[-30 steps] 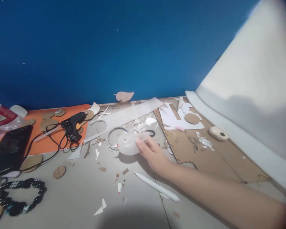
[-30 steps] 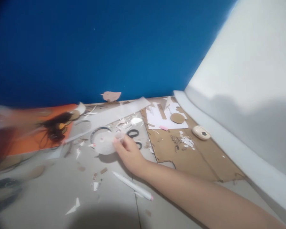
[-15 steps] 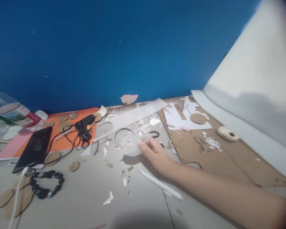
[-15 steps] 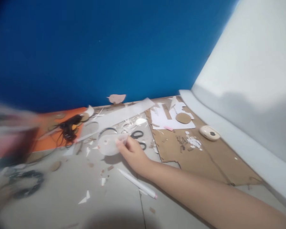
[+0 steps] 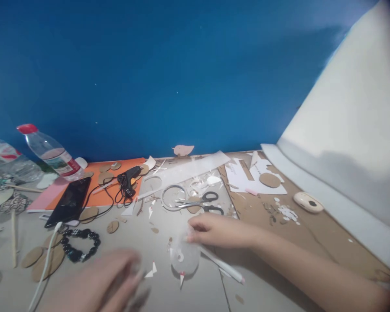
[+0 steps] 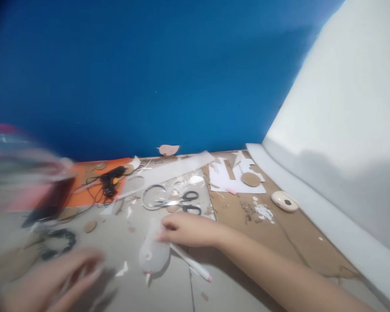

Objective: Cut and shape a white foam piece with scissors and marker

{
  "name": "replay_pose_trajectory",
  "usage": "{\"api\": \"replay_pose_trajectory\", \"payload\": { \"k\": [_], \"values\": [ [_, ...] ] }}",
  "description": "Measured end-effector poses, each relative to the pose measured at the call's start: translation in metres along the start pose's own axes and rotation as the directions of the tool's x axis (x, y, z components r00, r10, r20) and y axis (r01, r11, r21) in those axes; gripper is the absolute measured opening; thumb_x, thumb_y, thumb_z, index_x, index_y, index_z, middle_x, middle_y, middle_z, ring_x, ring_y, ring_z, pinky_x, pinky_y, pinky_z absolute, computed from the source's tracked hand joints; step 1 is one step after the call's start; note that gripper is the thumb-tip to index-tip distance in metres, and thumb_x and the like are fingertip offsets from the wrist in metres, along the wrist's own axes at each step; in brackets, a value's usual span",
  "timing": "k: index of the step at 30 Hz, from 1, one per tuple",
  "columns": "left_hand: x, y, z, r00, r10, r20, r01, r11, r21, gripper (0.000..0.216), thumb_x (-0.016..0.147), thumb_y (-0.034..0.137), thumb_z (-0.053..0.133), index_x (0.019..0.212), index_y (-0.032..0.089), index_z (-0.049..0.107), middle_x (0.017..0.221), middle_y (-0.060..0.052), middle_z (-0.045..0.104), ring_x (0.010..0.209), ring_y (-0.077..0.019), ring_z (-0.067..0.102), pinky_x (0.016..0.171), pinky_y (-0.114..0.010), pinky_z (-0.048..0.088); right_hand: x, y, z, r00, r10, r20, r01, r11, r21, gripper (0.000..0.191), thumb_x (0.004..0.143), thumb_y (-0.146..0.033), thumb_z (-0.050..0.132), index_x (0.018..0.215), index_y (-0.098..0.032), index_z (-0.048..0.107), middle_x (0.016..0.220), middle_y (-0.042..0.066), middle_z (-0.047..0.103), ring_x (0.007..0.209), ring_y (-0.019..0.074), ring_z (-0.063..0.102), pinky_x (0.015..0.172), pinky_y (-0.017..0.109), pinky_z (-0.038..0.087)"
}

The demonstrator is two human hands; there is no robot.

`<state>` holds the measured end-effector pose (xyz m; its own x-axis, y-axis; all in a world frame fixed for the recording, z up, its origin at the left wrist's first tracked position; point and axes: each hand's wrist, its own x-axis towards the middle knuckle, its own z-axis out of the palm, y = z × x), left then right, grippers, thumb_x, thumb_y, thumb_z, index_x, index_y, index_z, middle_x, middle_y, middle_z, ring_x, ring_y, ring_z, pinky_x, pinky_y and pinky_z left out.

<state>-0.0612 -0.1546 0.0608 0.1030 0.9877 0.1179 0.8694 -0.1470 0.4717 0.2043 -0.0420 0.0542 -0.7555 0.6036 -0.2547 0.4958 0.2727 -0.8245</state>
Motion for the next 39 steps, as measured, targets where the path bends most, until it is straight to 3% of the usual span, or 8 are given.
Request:
{"api": "replay_pose_trajectory", "payload": {
  "k": [5,8,12,17,23,28,32,39],
  "values": [
    [0.110,0.016,0.029,0.984,0.166,0.066,-0.176,0.959,0.224,0.023,0.083,0.039,0.057,0.092,0.019,0.066,0.095,-0.007,0.061,0.094,-0.0257,0.053,0.083,-0.038,0.043,-0.007,-0.004,-0.003,0.996,0.048,0.082,-0.037,0.992,-0.123,0.036,0.085,-0.043,0.053,0.061,-0.019,0.041,0.058,-0.005,0.042,0.052,0.0109,0.039,0.046,0.023,0.026],
    [0.136,0.018,0.050,0.964,0.241,0.111,-0.260,0.941,0.218,0.027,0.072,0.042,0.069,0.086,0.021,0.065,0.096,-0.006,0.058,0.093,-0.0255,0.050,0.080,-0.037,0.042,-0.008,-0.003,0.000,0.993,0.064,0.098,-0.046,0.984,-0.170,0.035,0.085,-0.044,0.053,0.062,-0.020,0.041,0.058,-0.005,0.043,0.052,0.0107,0.039,0.046,0.023,0.025],
    [0.130,0.013,0.061,0.957,0.269,0.112,-0.288,0.931,0.224,0.016,0.082,0.035,0.059,0.078,0.020,0.064,0.100,-0.007,0.057,0.094,-0.0248,0.048,0.080,-0.038,0.039,-0.007,0.000,0.001,0.992,0.072,0.100,-0.050,0.977,-0.208,0.034,0.083,-0.044,0.056,0.061,-0.020,0.043,0.055,-0.006,0.043,0.049,0.0104,0.039,0.044,0.023,0.023],
    [0.129,0.000,0.045,0.971,0.238,0.021,-0.238,0.955,0.179,0.021,0.088,0.036,0.049,0.079,0.020,0.060,0.093,-0.005,0.061,0.095,-0.0260,0.049,0.085,-0.042,0.034,-0.005,0.005,0.001,0.997,0.067,0.049,-0.056,0.976,-0.208,0.033,0.079,-0.050,0.060,0.068,-0.020,0.051,0.058,-0.006,0.050,0.050,0.0109,0.043,0.044,0.022,0.024],
    [0.126,-0.008,0.055,0.992,0.104,-0.068,-0.107,0.993,-0.051,0.028,0.096,0.033,0.028,0.082,0.020,0.049,0.069,0.000,0.061,0.070,-0.0189,0.057,0.073,-0.035,0.041,0.002,0.009,0.007,0.985,0.009,-0.174,-0.048,0.974,-0.222,0.028,0.090,-0.045,0.048,0.077,-0.021,0.053,0.069,-0.001,0.057,0.061,0.0148,0.049,0.052,0.025,0.029],
    [0.115,0.010,0.068,0.994,0.077,-0.081,-0.094,0.969,-0.230,0.029,0.098,0.032,0.019,0.089,0.021,0.044,0.061,0.004,0.052,0.058,-0.0147,0.054,0.064,-0.028,0.043,0.008,0.016,0.015,0.927,-0.057,-0.369,-0.012,0.983,-0.181,0.013,0.096,-0.028,0.038,0.094,-0.021,0.048,0.082,0.001,0.056,0.072,0.0156,0.052,0.064,0.028,0.038],
    [0.103,0.031,0.073,0.987,0.162,-0.017,-0.160,0.943,-0.292,0.024,0.097,0.031,0.025,0.096,0.020,0.046,0.064,0.003,0.055,0.058,-0.0149,0.054,0.059,-0.027,0.042,0.008,0.028,0.017,0.785,-0.211,-0.583,0.148,0.977,-0.154,0.030,0.094,-0.024,0.043,0.124,-0.023,0.039,0.102,0.006,0.052,0.087,0.0179,0.053,0.077,0.032,0.045],
    [0.095,0.031,0.087,0.967,0.243,0.073,-0.202,0.912,-0.358,0.017,0.095,0.026,0.029,0.100,0.020,0.044,0.080,-0.004,0.064,0.074,-0.0187,0.060,0.068,-0.032,0.044,0.010,0.036,0.017,0.807,-0.368,-0.461,0.228,0.915,-0.332,0.046,0.095,-0.021,0.042,0.140,-0.023,0.032,0.135,0.011,0.039,0.127,0.0239,0.036,0.105,0.042,0.034]
  ]
}}
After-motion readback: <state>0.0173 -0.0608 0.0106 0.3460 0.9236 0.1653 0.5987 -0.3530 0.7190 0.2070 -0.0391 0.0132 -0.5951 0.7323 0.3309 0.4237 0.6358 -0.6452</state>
